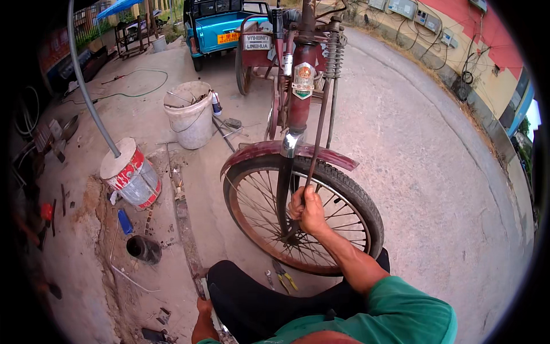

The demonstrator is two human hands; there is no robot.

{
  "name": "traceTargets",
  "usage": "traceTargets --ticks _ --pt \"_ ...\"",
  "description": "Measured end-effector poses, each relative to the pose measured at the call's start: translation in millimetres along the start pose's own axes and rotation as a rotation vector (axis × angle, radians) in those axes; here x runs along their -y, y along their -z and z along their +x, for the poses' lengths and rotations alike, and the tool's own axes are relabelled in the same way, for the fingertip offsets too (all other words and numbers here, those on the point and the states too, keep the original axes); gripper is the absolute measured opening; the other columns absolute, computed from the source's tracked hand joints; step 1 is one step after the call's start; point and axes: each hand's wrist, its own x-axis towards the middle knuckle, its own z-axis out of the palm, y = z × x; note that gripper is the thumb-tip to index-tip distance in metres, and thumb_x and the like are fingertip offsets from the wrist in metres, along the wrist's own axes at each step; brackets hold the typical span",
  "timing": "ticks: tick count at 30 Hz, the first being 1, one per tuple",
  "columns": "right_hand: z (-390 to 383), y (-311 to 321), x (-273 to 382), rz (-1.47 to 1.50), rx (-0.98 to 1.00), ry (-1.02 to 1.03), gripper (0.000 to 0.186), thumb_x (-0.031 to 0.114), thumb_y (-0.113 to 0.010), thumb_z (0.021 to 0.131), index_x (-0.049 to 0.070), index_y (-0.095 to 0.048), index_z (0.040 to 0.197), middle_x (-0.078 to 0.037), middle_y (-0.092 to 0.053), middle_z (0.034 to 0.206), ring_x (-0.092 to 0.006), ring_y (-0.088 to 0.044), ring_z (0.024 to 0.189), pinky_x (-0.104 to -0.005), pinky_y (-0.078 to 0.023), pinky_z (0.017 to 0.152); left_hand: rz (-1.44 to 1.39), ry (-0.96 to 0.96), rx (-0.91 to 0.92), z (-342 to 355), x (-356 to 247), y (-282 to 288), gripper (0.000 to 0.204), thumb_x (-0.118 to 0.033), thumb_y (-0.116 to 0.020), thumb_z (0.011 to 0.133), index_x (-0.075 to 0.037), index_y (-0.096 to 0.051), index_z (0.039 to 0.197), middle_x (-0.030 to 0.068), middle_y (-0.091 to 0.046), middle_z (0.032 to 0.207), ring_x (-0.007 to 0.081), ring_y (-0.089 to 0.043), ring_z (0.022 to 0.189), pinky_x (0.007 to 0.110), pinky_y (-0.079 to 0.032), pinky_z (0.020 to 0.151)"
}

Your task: The person works on a bicycle front wheel assembly by aligning the fork, tapping components with a hammer, and tightening nuts near the hub with pliers.

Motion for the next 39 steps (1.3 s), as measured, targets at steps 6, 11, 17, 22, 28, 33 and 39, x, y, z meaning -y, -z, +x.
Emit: traceTargets --ticks 6,11,17,22,28,33,39 --pt "7.4 4.2 -9.7 -0.027 0.054 -0.005 0.06 0.06 -0.036 0.103 0.007 -0.048 0.077 0.0 -0.039 0.059 -0.0106 -0.037 0.049 -0.0262 -0.031 0.045 0.019 -0.024 0.117 15.4 -39.1 29.1 0.052 -0.025 -0.078 0.068 0.009 -0.066 0.105 0.0208 -0.07 0.084 0.032 -0.071 0.077 0.044 -0.055 0.068" --pt "6.6 7.3 -6.4 -0.1 0.04 0.012 0.06 0.057 -0.035 0.105 0.005 -0.052 0.08 -0.002 -0.045 0.061 -0.0099 -0.042 0.051 -0.0255 -0.033 0.046 0.025 -0.118 0.084 -30.2 -194.2 142.6 0.04 -0.014 -0.069 0.074 0.012 -0.06 0.104 0.0182 -0.067 0.074 0.0241 -0.067 0.054 0.037 -0.053 0.044" --pt "8.0 -2.7 -7.0 -0.132 0.043 0.015 0.059 0.055 -0.035 0.105 0.003 -0.054 0.083 -0.002 -0.049 0.063 -0.0095 -0.043 0.049 -0.025 -0.035 0.045 0.014 -0.993 -0.248 -172.5 -462.5 303.5 0.055 -0.013 -0.064 0.09 -0.004 -0.048 0.141 0.0266 -0.065 0.12 0.0365 -0.066 0.108 0.04 -0.049 0.093" --pt "3.9 5.7 -0.2 -0.129 0.006 0.017 0.055 0.052 -0.038 0.106 0.004 -0.053 0.082 -0.001 -0.048 0.065 -0.0084 -0.043 0.051 -0.0247 -0.034 0.046 -0.013 -1.479 -0.286 -298.5 -635.1 347.9 0.053 -0.007 -0.062 0.093 -0.013 -0.051 0.145 0.0162 -0.059 0.138 0.0307 -0.058 0.126 0.039 -0.048 0.101" --pt "2.8 -3.9 4.7 -0.116 0.027 0.028 0.055 0.052 -0.039 0.106 0.006 -0.053 0.08 0.001 -0.046 0.064 -0.0074 -0.041 0.051 -0.0248 -0.031 0.045 0.261 -1.629 -0.553 -390.9 -708.6 366.7 0.053 -0.007 -0.062 0.095 -0.021 -0.052 0.145 0.0109 -0.058 0.141 0.0257 -0.06 0.123 0.038 -0.049 0.102" --pt "4.6 -2.6 -0.1 -0.098 0.028 0.042 0.052 0.049 -0.041 0.106 0.006 -0.054 0.079 0.002 -0.047 0.065 -0.0062 -0.041 0.057 -0.0245 -0.032 0.052 0.342 -1.641 -0.731 -407.2 -717.1 360.1 0.052 -0.008 -0.062 0.096 -0.022 -0.053 0.145 0.0121 -0.061 0.137 0.0239 -0.061 0.12 0.037 -0.049 0.101" --pt "6.7 -1.4 -4.9 -0.143 0.019 0.048 0.054 0.048 -0.04 0.106 0.005 -0.056 0.077 0.003 -0.046 0.063 -0.0075 -0.042 0.058 -0.0268 -0.033 0.053 0.362 -1.685 -0.964 -434.8 -743.1 370.0 0.048 -0.012 -0.061 0.098 -0.025 -0.054 0.144 0.011 -0.067 0.128 0.0223 -0.067 0.111 0.038 -0.054 0.093"
